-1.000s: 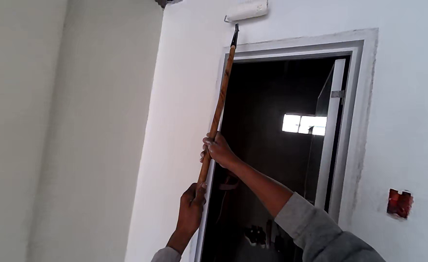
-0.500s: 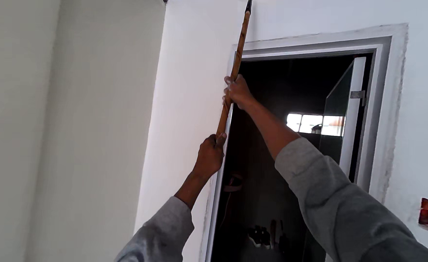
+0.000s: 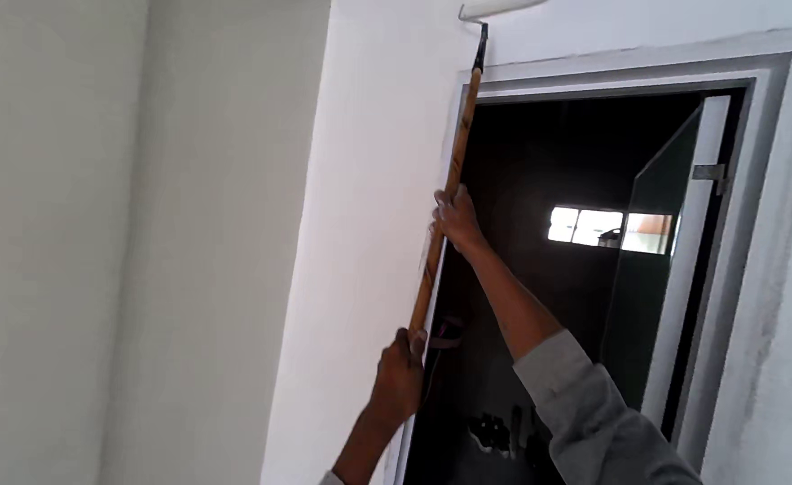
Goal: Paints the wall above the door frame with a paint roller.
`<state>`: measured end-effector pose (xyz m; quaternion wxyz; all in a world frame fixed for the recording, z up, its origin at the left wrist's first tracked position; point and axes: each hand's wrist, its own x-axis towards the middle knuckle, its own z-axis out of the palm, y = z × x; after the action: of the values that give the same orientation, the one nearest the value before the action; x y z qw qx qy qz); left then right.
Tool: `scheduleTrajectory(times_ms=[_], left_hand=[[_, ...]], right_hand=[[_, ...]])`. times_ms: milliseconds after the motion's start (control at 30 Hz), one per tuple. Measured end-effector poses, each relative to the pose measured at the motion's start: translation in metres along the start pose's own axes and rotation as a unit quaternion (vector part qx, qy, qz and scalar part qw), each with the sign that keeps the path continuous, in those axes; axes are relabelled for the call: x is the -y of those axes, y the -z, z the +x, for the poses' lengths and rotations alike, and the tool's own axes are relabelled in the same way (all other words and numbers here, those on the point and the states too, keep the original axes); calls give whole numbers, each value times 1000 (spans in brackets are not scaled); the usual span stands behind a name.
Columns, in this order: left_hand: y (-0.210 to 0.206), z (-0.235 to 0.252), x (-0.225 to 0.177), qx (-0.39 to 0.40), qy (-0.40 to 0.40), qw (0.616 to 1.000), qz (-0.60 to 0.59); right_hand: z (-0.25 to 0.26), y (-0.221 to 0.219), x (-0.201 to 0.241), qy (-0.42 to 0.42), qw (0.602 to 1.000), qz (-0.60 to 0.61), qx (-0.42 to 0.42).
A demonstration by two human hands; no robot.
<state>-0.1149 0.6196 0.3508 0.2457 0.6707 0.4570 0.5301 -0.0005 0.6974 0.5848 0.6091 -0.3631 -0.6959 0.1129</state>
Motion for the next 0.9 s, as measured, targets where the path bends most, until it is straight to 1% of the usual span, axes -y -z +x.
scheduleTrajectory(times_ms=[67, 200, 367, 533, 700, 900], left_hand=[[-13, -10, 25, 1, 9, 1000, 0], [-32, -17, 68, -5, 3, 1000, -21], [-43, -25, 96, -12, -3, 999, -43], [-52, -34, 115, -18, -4, 999, -49], [-58, -42, 124, -18, 2, 998, -55], [-59, -48, 120, -10, 14, 998, -56]], right_hand=[[-29, -5, -24, -11, 1000, -7, 11], [-48, -16, -42, -16, 1000, -10, 14], [-63, -25, -59, -20, 1000, -4, 14], [-76, -26, -72, -27, 999, -21, 32], [-86, -28, -80, -32, 999, -15, 34], [-95, -28, -76, -47, 998, -23, 25]])
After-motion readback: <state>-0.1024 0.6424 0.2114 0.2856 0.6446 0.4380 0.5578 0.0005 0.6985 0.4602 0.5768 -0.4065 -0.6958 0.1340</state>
